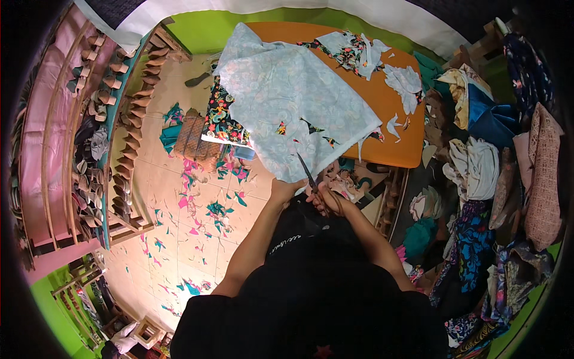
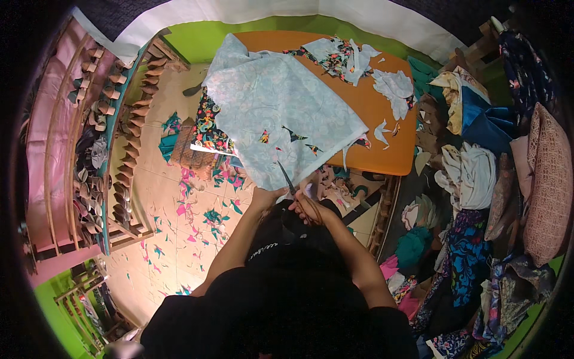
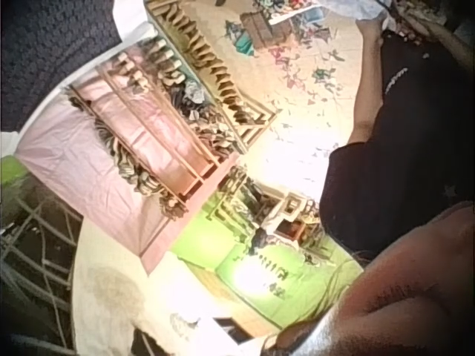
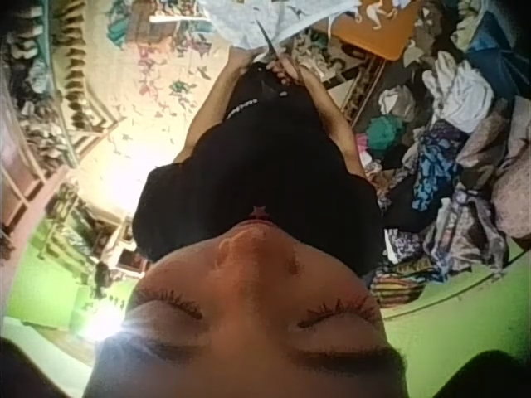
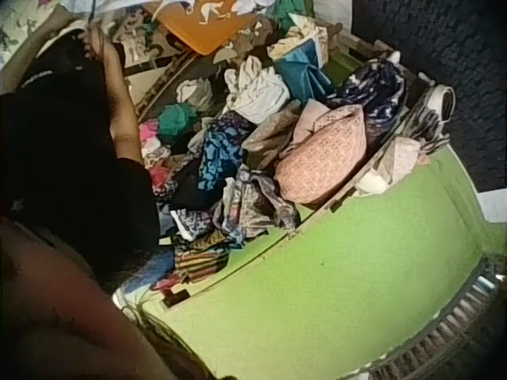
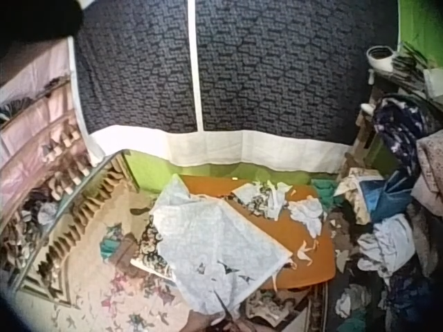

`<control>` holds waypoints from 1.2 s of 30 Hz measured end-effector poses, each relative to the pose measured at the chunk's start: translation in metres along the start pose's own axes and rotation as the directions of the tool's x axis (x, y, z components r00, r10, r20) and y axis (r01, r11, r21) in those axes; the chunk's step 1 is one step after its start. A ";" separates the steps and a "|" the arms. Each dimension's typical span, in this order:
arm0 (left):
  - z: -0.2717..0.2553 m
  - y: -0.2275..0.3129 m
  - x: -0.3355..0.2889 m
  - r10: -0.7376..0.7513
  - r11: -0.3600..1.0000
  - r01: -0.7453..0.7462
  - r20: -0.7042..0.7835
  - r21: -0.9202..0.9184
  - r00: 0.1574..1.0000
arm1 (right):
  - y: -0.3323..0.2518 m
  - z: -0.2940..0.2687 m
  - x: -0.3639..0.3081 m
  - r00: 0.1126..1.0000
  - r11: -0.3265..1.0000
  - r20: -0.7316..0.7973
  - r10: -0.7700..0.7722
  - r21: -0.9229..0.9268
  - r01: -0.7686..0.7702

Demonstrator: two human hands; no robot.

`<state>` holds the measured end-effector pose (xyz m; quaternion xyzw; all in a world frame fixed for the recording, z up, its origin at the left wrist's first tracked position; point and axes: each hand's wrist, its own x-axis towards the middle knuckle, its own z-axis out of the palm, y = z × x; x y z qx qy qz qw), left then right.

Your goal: Cutting out textile patterns from floral and blue fabric using scissors.

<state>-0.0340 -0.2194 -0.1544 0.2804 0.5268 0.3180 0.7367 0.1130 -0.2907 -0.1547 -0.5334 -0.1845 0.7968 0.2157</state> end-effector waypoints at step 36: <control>-0.008 0.019 0.031 0.148 0.988 -0.156 -0.214 -0.018 0.965 | -0.001 -0.014 -0.044 0.989 0.964 0.015 0.145 -0.226 -0.138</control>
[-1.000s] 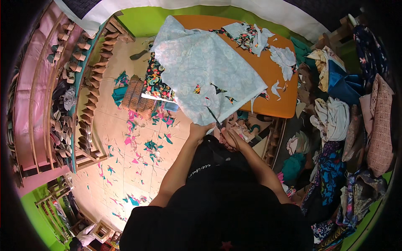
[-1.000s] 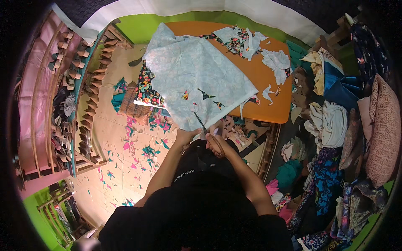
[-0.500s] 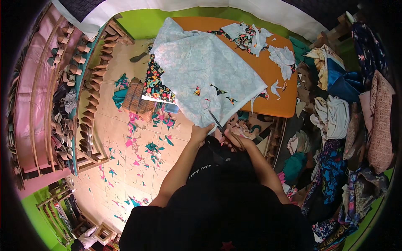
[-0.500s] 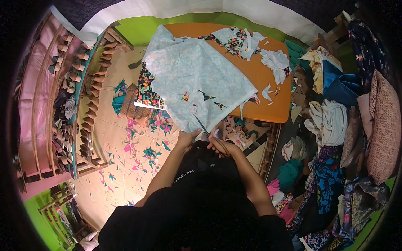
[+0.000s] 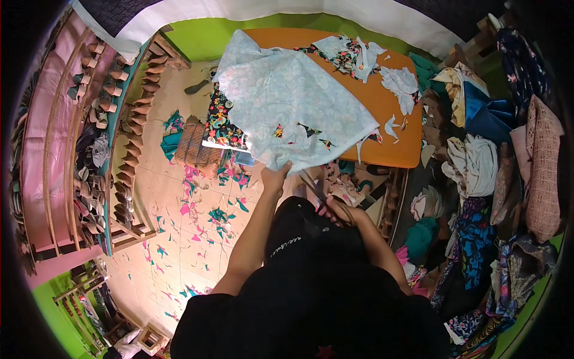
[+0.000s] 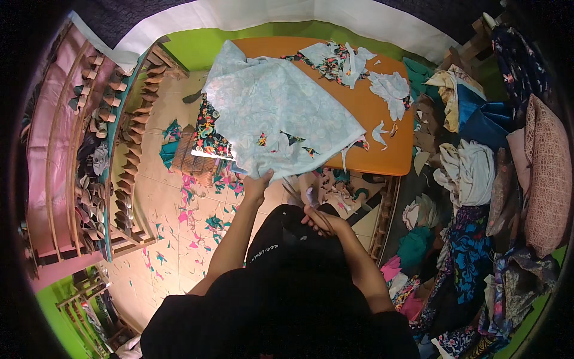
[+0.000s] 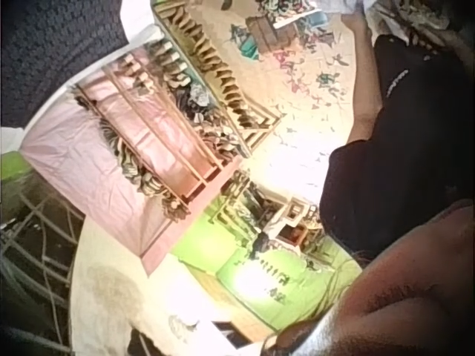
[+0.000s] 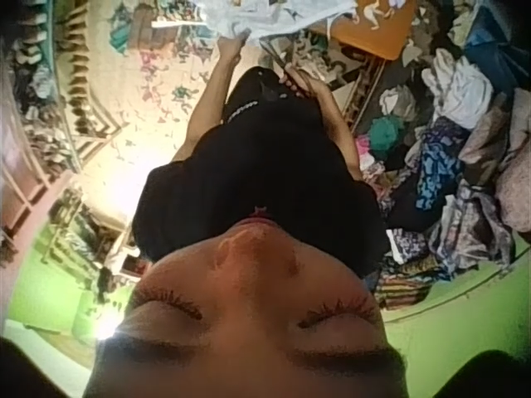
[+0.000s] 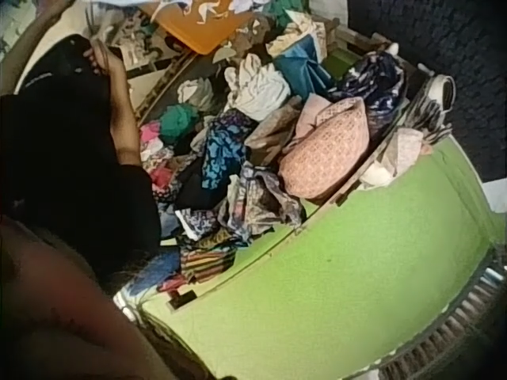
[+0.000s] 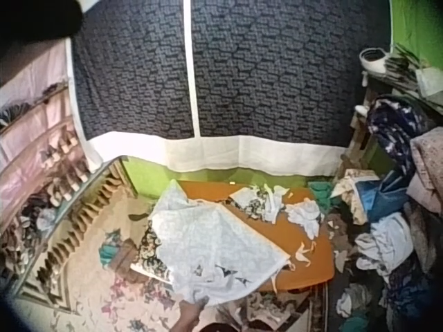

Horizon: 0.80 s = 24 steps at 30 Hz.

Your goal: Cutting out textile patterns from floral and blue fabric using scissors.

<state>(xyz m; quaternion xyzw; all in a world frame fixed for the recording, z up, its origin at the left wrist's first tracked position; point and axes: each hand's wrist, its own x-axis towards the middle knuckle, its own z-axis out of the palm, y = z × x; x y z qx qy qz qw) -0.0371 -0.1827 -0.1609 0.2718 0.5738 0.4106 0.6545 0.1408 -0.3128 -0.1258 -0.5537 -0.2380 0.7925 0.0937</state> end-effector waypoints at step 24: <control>0.005 0.007 -0.048 -0.178 0.969 0.152 0.126 0.194 0.976 | -0.020 0.006 0.021 0.986 0.973 0.099 -0.132 0.200 0.110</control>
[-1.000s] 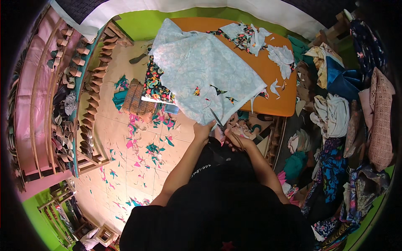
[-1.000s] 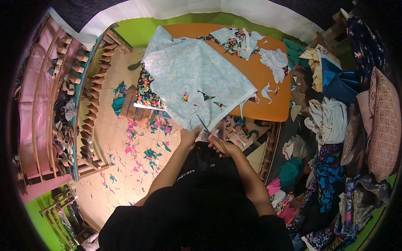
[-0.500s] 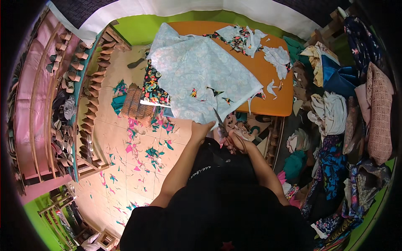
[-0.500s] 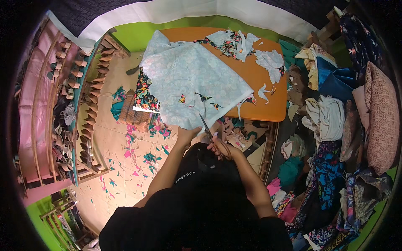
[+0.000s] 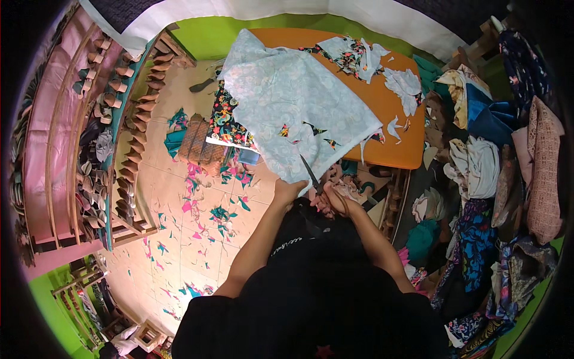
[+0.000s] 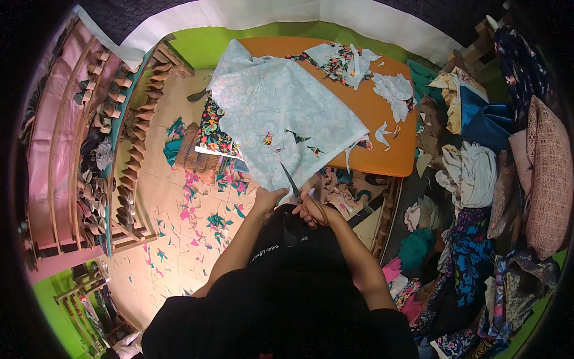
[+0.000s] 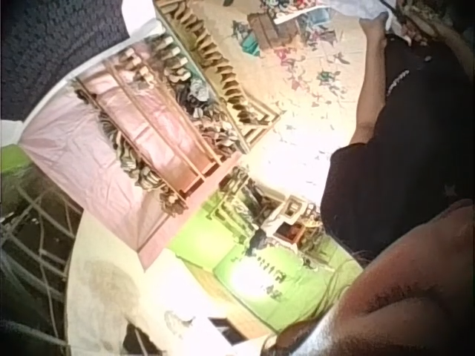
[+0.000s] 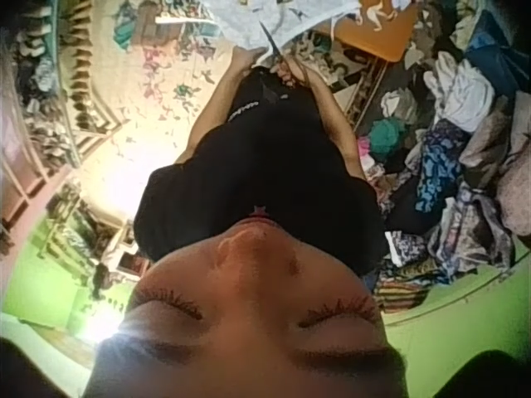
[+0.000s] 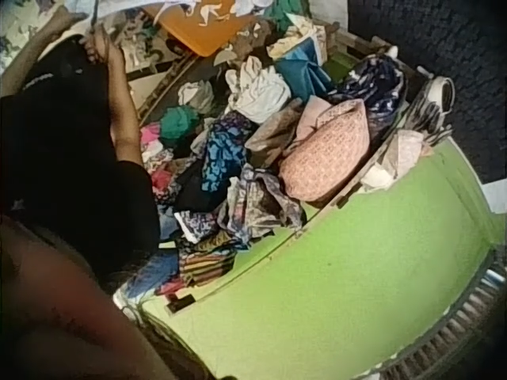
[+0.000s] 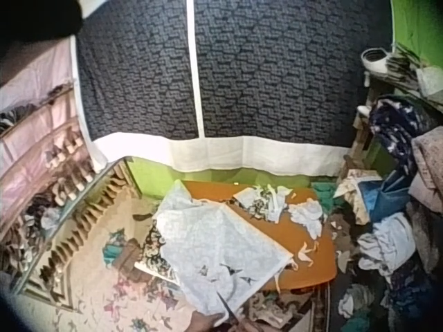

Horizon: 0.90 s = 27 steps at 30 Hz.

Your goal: Cutting out textile patterns from floral and blue fabric using scissors.

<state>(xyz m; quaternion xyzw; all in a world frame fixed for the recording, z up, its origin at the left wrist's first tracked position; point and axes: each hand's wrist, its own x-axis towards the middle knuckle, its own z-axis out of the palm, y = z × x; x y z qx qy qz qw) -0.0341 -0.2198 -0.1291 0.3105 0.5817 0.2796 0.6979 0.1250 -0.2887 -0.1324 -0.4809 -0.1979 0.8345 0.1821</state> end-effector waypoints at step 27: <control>0.006 -0.021 0.003 0.009 0.976 0.022 0.139 -0.216 0.990 | 0.013 -0.009 0.006 0.978 0.976 0.176 -0.112 0.205 0.075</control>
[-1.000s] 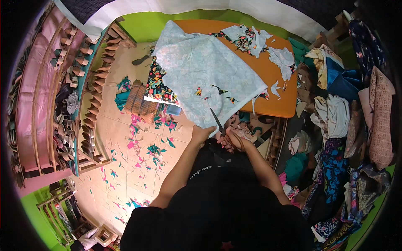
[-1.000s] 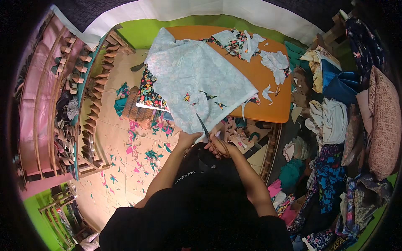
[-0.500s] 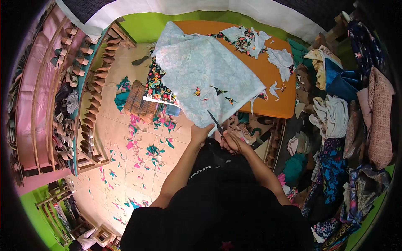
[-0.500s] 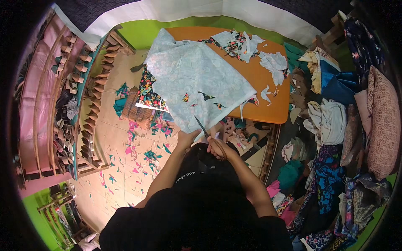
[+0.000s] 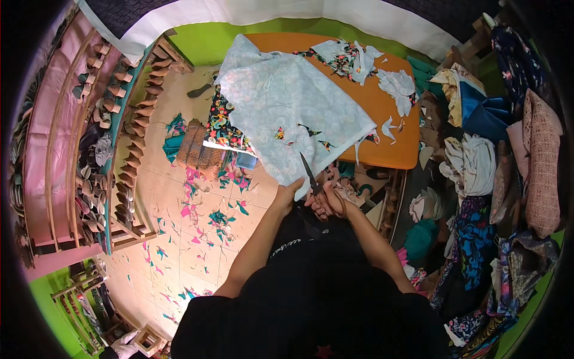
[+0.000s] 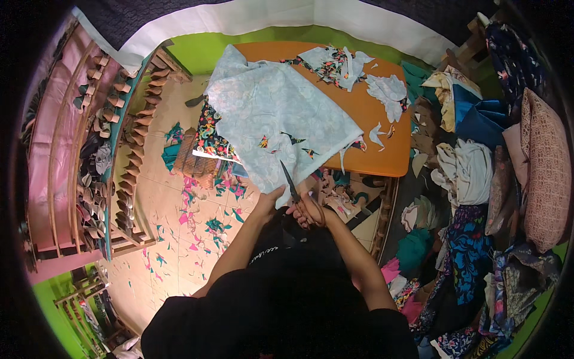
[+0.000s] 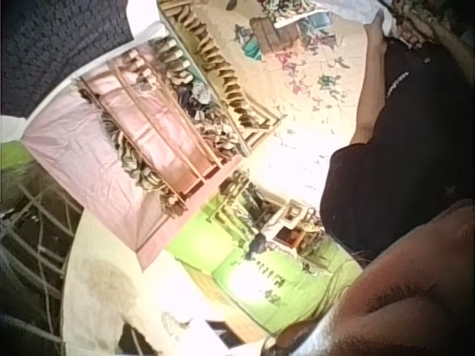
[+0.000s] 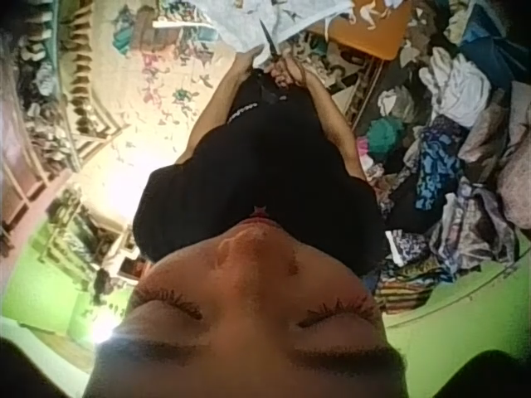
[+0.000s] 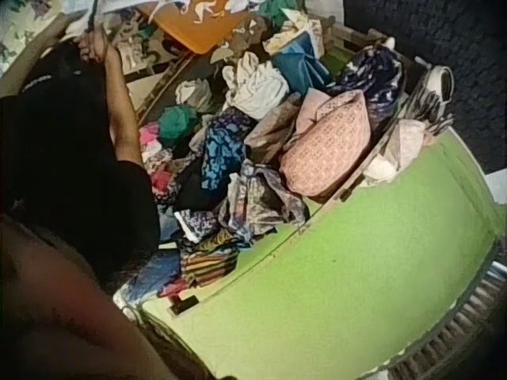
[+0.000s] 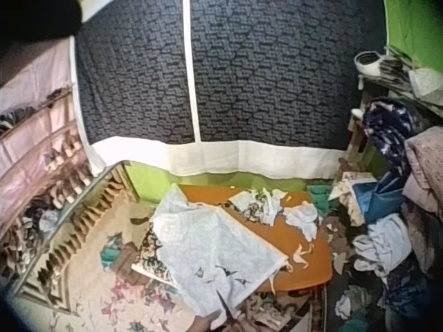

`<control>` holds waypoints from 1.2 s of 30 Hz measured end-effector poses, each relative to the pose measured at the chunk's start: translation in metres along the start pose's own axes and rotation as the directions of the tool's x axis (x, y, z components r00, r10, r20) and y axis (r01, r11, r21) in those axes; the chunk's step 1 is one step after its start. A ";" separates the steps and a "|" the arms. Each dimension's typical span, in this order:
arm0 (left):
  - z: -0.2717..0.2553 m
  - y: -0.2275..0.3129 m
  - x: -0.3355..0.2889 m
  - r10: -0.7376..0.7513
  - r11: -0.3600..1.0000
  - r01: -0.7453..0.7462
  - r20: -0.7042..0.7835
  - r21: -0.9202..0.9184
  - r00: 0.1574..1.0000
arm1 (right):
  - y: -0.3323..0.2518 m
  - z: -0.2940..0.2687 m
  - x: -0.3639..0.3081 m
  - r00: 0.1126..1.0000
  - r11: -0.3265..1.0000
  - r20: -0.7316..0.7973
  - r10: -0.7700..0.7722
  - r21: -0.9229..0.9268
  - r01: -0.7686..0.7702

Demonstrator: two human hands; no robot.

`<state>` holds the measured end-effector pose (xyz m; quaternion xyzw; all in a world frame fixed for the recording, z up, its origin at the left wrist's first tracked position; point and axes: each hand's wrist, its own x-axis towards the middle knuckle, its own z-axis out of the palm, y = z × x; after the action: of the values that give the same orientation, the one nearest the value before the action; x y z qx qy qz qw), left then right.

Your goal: Cutting out textile patterns from floral and blue fabric using scissors.

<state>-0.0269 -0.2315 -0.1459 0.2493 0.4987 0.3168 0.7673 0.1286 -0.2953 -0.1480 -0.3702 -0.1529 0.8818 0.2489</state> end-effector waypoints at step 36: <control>-0.002 -0.027 0.023 -0.296 0.892 0.372 0.291 -0.258 0.910 | -0.016 0.005 -0.015 0.954 0.958 -0.300 -0.032 -0.283 -0.056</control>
<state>-0.0159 -0.2327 -0.1791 0.0737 0.3806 0.2197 0.8952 0.1387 -0.2909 -0.1285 -0.5333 -0.2376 0.7849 0.2073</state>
